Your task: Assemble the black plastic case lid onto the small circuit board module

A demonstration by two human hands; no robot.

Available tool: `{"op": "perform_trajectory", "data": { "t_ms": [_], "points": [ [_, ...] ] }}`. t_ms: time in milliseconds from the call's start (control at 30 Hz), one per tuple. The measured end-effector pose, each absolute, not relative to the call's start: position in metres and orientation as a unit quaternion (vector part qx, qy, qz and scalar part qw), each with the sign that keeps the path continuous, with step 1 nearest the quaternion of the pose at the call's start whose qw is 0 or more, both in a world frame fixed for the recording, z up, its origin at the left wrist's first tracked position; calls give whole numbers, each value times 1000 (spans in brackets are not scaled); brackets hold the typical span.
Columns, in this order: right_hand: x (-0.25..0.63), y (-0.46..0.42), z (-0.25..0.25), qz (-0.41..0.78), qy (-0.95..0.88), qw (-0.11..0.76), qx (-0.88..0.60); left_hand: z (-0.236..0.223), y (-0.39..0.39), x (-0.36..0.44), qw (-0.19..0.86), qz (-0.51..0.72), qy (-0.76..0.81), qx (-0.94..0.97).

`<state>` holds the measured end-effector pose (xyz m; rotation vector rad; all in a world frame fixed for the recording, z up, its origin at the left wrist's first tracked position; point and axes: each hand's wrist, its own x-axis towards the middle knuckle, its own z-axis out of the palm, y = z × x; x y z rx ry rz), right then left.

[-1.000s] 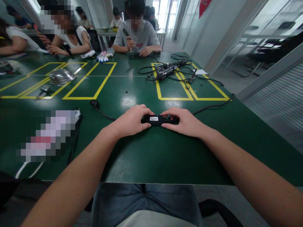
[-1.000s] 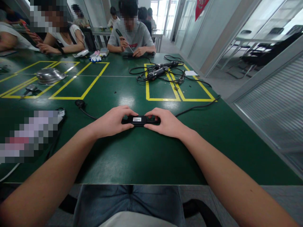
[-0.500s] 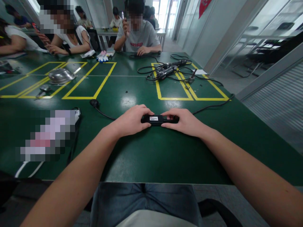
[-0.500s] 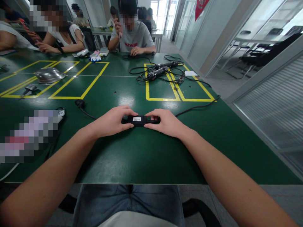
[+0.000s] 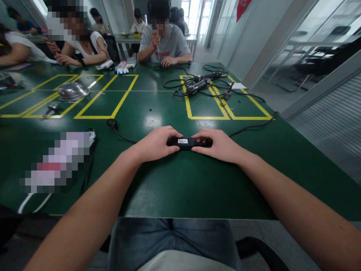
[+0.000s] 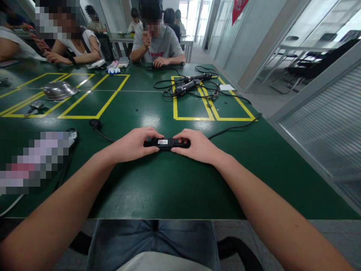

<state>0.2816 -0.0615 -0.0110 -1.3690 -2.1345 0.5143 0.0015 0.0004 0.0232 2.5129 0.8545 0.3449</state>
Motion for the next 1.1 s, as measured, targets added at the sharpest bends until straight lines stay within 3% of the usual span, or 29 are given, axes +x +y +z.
{"op": "perform_trajectory", "data": {
  "t_ms": [1100],
  "points": [
    [281, -62, -11, 185, -798, 270, -506, 21, 2, 3, 229, 125, 320, 911]
  ]
}}
